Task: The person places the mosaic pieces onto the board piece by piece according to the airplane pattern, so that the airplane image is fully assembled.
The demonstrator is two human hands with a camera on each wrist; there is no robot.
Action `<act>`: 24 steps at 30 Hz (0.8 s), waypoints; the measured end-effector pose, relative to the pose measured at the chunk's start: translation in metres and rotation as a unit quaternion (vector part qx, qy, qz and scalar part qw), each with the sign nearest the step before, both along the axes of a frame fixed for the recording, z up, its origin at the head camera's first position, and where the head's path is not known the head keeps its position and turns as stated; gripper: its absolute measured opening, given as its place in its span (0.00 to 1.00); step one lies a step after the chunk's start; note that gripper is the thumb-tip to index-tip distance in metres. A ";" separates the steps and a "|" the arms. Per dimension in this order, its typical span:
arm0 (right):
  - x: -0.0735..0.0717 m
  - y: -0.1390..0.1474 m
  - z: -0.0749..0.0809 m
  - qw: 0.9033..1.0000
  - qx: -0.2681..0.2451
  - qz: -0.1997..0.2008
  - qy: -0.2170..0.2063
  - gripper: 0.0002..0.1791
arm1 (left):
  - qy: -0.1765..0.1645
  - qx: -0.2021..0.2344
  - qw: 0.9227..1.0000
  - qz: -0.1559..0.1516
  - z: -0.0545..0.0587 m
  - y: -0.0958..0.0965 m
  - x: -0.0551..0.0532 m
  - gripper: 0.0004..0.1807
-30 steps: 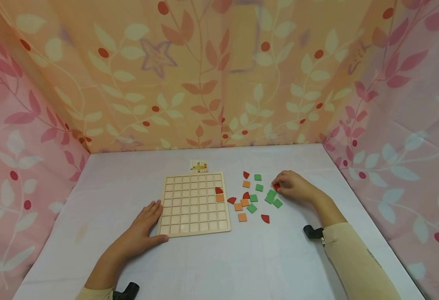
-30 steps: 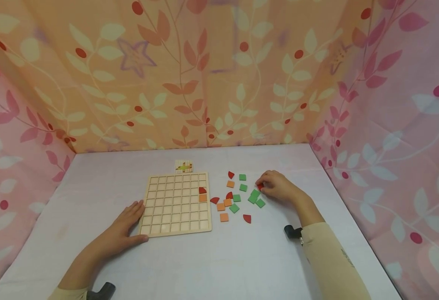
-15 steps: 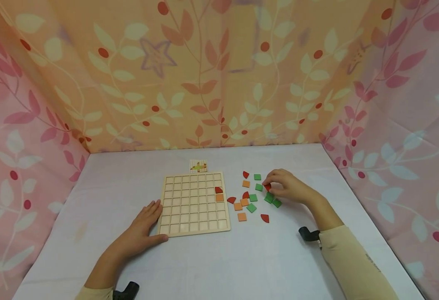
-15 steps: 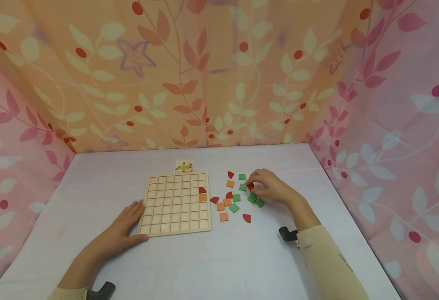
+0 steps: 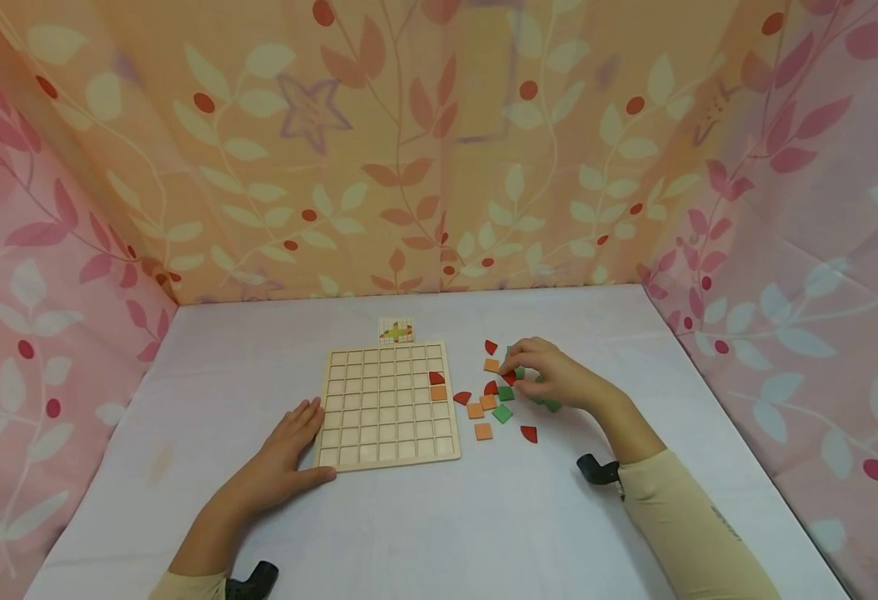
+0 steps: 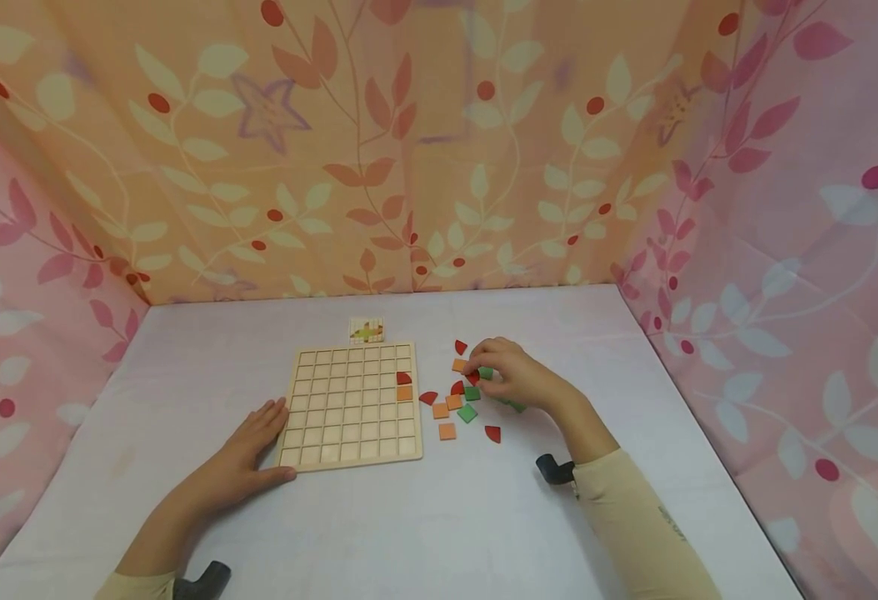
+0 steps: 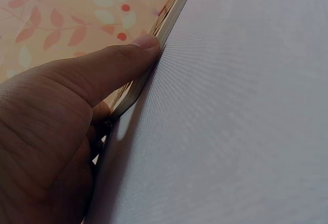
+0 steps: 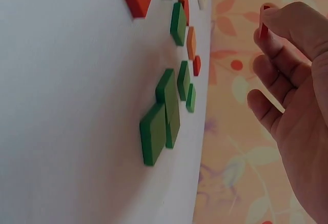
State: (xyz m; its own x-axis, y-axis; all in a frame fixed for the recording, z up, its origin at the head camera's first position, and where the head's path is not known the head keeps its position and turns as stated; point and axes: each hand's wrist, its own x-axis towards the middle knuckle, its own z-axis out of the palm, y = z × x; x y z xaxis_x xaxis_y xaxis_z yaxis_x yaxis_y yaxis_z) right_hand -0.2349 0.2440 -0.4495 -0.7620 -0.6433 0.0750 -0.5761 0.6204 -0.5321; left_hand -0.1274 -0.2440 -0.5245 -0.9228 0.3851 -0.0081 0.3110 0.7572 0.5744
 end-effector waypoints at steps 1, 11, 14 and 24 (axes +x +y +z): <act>0.000 -0.002 0.000 1.000 -0.001 0.002 0.002 0.14 | 0.000 0.000 1.000 0.000 0.000 0.000 0.000 0.60; 0.003 -0.029 -0.002 1.000 -0.013 0.014 -0.016 0.13 | -0.006 -0.002 1.000 0.001 -0.001 0.000 -0.001 0.60; 0.003 -0.037 -0.004 1.000 -0.011 0.025 -0.014 0.13 | -0.005 -0.003 1.000 0.000 -0.001 0.000 -0.002 0.60; 0.007 -0.062 -0.011 0.997 -0.007 0.069 0.025 0.15 | -0.003 -0.005 1.000 -0.003 -0.003 -0.001 -0.003 0.61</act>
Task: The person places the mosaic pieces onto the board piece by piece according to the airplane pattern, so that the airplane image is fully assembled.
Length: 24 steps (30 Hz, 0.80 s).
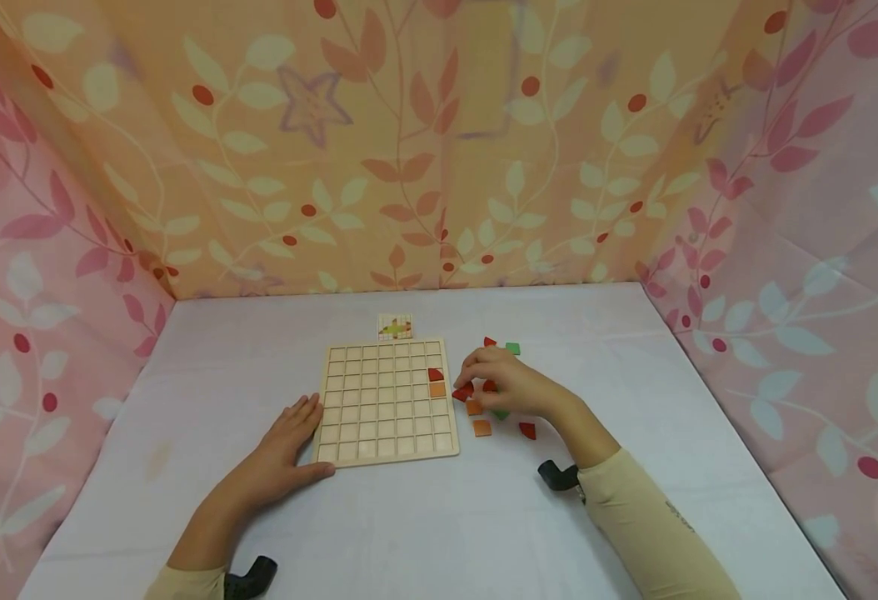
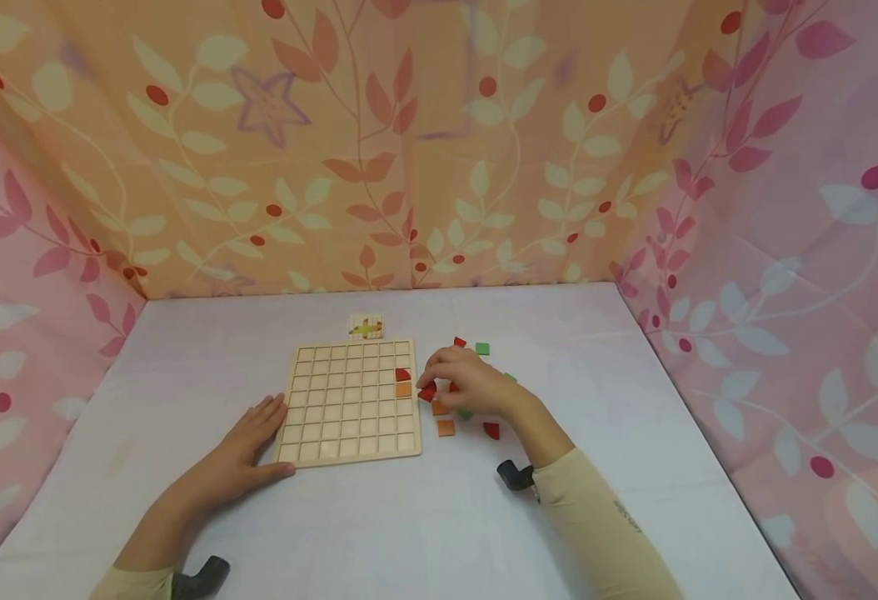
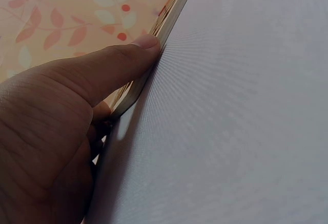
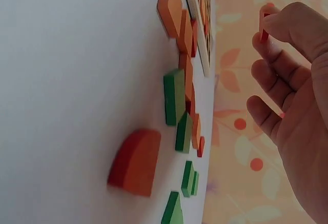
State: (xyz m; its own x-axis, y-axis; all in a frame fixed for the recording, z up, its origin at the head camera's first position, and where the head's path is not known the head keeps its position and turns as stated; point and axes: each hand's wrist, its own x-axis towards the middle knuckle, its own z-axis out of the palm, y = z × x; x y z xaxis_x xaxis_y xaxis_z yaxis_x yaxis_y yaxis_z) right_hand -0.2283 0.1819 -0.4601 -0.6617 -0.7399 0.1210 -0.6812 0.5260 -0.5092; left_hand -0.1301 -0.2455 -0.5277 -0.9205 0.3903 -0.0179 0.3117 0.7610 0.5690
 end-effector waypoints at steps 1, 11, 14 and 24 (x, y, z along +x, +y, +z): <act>0.000 -0.002 -0.001 1.000 -0.001 0.003 0.002 0.15 | -0.001 0.000 1.000 0.000 0.000 0.000 0.000 0.61; 0.000 -0.024 -0.010 1.000 0.025 0.014 -0.006 0.14 | -0.007 0.003 1.000 0.004 0.001 0.000 -0.001 0.61; 0.000 -0.028 -0.014 0.999 0.030 0.022 -0.006 0.12 | -0.007 -0.001 1.000 0.005 0.002 0.000 -0.001 0.61; 0.002 -0.039 -0.020 0.999 0.046 0.015 0.006 0.11 | -0.009 0.002 1.000 0.002 0.001 -0.001 -0.001 0.61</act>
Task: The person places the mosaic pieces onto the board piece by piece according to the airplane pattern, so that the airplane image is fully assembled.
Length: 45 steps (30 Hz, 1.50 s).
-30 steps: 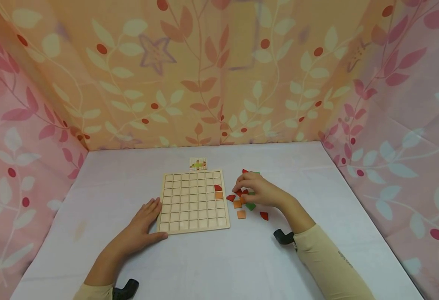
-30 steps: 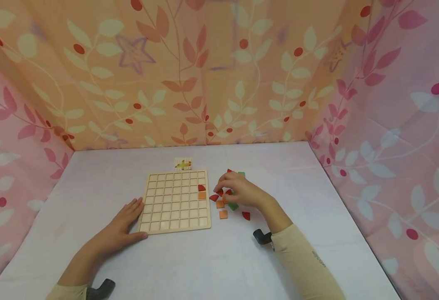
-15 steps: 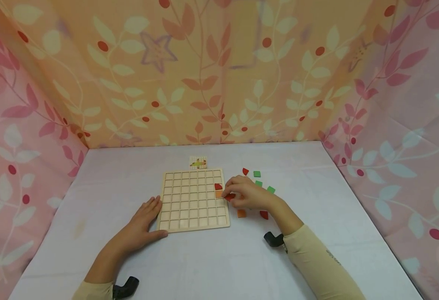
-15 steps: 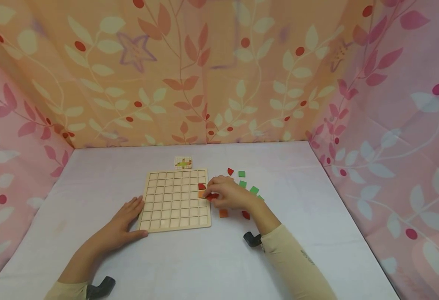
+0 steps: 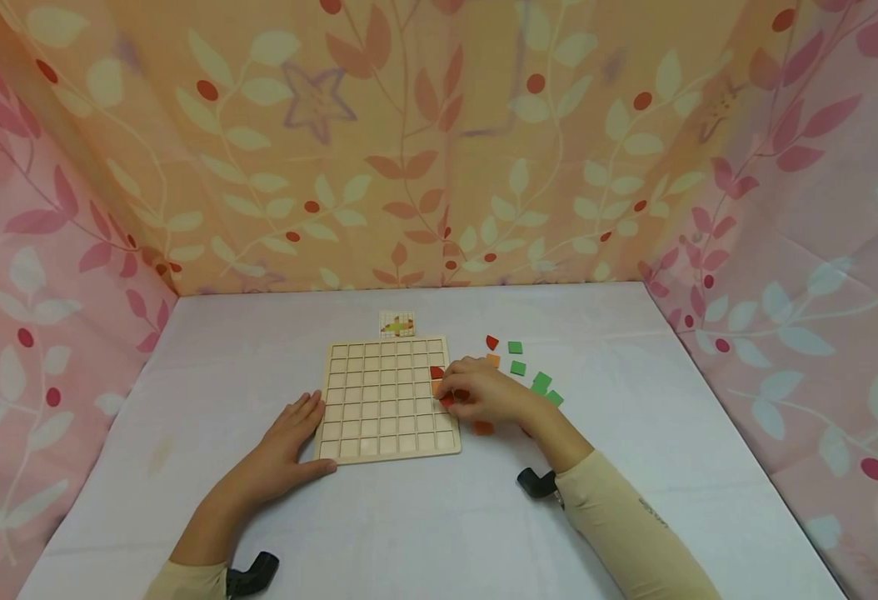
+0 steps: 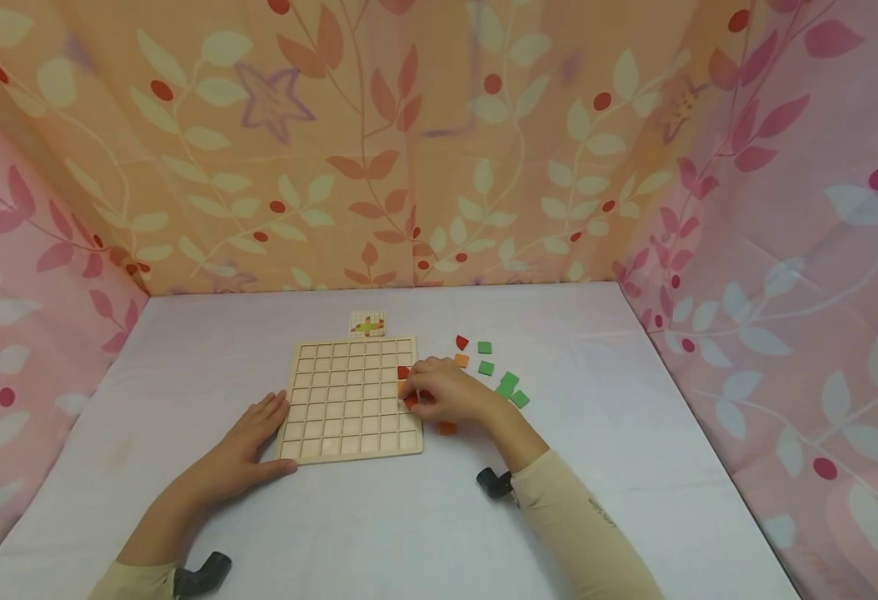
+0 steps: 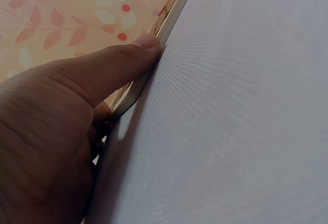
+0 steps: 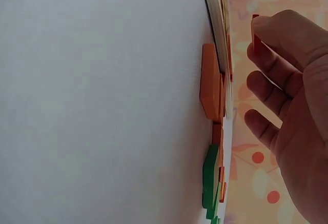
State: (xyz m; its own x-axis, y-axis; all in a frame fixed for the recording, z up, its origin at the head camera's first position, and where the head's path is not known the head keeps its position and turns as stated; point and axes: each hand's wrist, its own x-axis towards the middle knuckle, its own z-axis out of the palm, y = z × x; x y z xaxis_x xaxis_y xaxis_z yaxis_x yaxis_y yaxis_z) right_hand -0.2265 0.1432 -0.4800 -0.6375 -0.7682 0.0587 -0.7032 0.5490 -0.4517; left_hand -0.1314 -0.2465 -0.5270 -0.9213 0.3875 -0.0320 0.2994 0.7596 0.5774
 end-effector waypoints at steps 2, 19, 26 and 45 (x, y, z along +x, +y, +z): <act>-0.001 -0.001 -0.002 1.000 0.007 -0.005 0.005 0.11 | 0.001 0.000 1.000 -0.001 0.000 0.000 0.000 0.61; 0.001 -0.010 -0.004 0.998 0.030 -0.046 0.018 0.09 | 0.009 -0.004 1.000 -0.011 -0.003 -0.002 -0.002 0.61; 0.002 -0.015 -0.004 0.997 0.038 -0.058 0.030 0.10 | 0.006 -0.003 1.000 -0.008 -0.001 -0.001 -0.002 0.61; 0.004 -0.021 -0.008 0.994 0.054 -0.076 0.055 0.10 | 0.000 0.002 1.000 -0.005 -0.001 -0.001 -0.002 0.62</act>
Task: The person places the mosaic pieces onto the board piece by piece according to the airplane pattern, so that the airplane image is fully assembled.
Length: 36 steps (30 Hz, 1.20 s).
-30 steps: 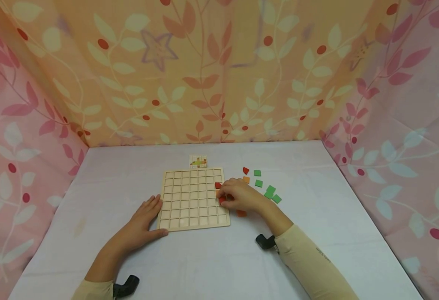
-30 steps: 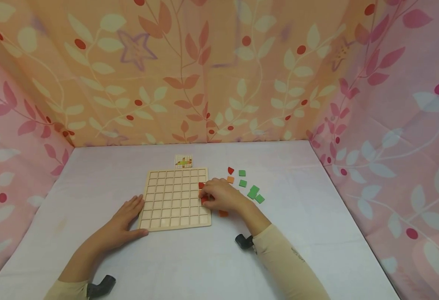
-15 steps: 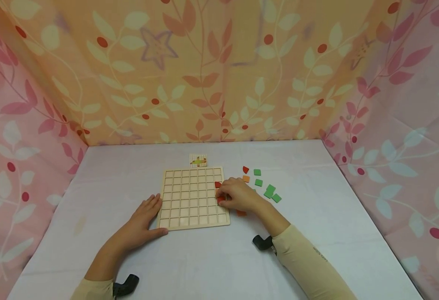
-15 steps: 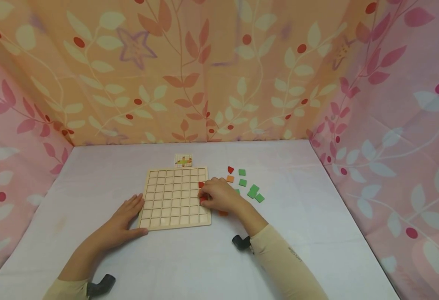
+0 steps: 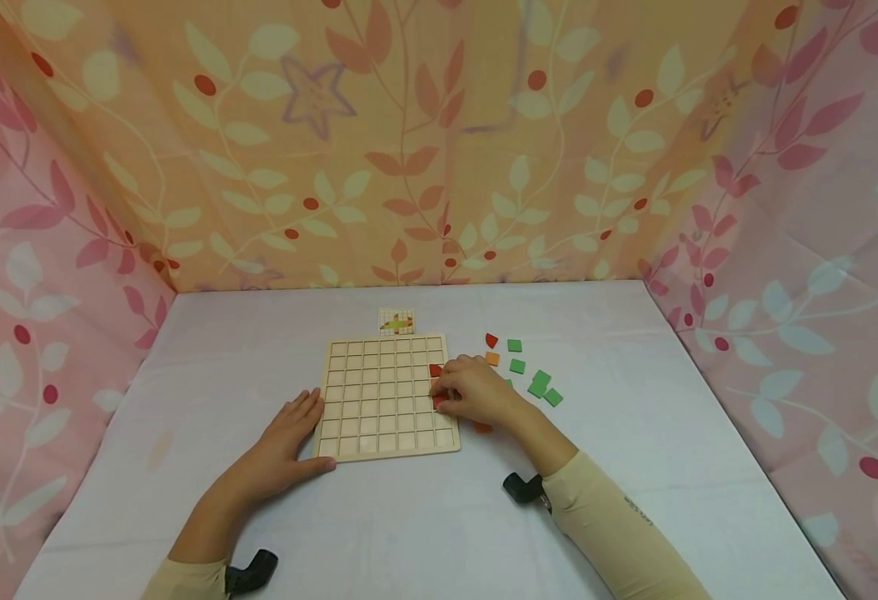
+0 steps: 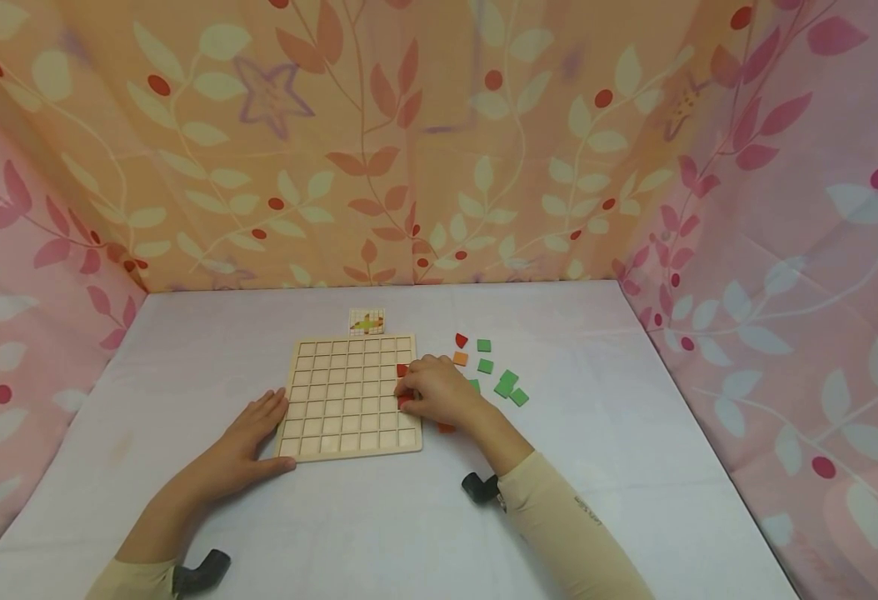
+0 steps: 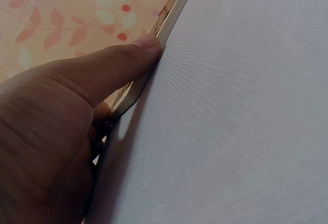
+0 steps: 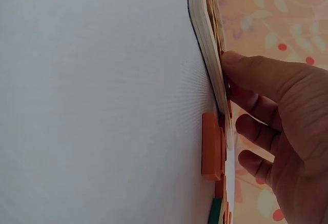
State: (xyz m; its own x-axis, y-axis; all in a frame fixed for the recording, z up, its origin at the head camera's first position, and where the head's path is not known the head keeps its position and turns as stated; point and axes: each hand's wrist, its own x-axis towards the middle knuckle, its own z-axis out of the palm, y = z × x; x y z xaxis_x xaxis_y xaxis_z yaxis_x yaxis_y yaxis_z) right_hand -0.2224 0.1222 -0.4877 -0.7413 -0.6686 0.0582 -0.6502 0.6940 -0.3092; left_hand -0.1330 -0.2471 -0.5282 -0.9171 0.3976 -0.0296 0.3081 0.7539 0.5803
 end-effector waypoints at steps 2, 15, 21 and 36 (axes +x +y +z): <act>0.000 0.000 0.000 1.000 -0.001 0.000 0.000 0.11 | 0.001 -0.002 1.000 0.001 0.000 0.000 0.000 0.61; 0.001 -0.001 0.001 1.000 -0.004 -0.003 -0.010 0.12 | 0.006 0.002 1.000 -0.002 0.000 0.000 0.000 0.62; 0.001 -0.001 0.001 1.000 0.001 -0.004 -0.024 0.13 | 0.003 0.006 1.000 0.001 -0.001 0.000 0.001 0.62; 0.009 0.007 0.035 0.999 -0.047 0.010 0.005 0.12 | 0.013 0.003 1.000 0.003 -0.001 0.001 0.002 0.61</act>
State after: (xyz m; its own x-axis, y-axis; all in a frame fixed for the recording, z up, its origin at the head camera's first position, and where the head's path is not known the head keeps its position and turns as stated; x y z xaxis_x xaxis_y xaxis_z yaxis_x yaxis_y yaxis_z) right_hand -0.2131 0.1296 -0.4532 -0.7264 -0.6752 0.1281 -0.6675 0.6488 -0.3653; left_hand -0.1308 -0.2464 -0.5296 -0.9201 0.3916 -0.0030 0.3184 0.7526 0.5764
